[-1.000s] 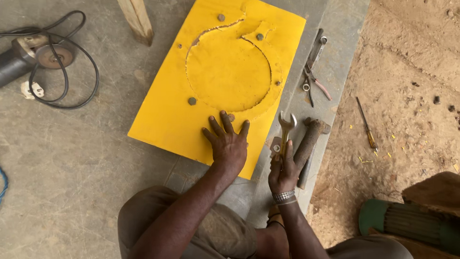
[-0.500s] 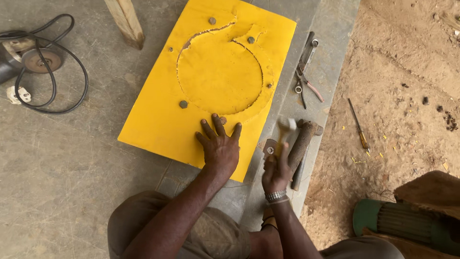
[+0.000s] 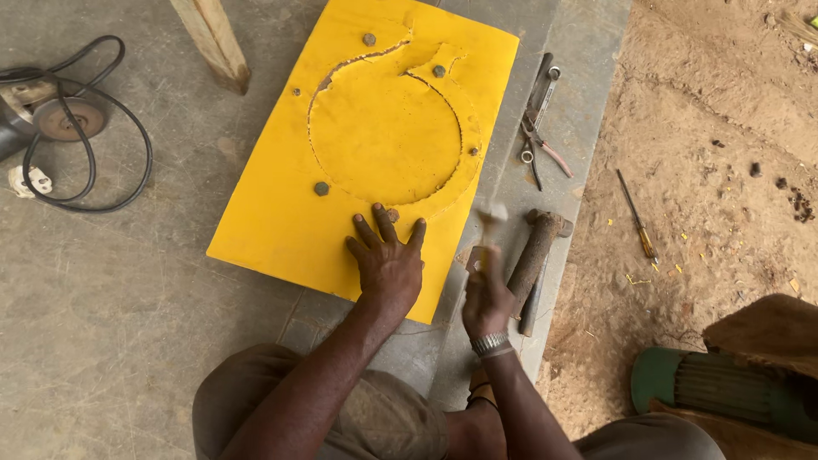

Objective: The person uses a hammer to drive nails into a yellow board that has a circular cutout. The person holds the board with one hand and repeatedly strikes the nails with the hammer, moving around the perimeter of the cutout.

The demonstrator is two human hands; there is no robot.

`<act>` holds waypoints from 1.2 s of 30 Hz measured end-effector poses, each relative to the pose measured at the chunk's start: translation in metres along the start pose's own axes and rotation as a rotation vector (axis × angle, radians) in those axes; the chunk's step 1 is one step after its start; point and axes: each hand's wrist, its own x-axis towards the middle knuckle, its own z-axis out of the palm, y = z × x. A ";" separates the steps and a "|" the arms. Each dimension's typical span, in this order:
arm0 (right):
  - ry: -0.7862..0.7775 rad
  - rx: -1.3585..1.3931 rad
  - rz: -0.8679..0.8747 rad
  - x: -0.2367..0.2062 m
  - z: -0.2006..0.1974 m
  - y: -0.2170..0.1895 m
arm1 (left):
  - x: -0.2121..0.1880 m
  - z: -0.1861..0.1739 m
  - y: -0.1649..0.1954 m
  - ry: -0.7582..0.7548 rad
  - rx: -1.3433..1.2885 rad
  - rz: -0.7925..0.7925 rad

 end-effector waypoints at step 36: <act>0.098 0.072 0.125 0.014 0.003 0.009 | 0.000 -0.001 -0.002 0.012 -0.005 0.002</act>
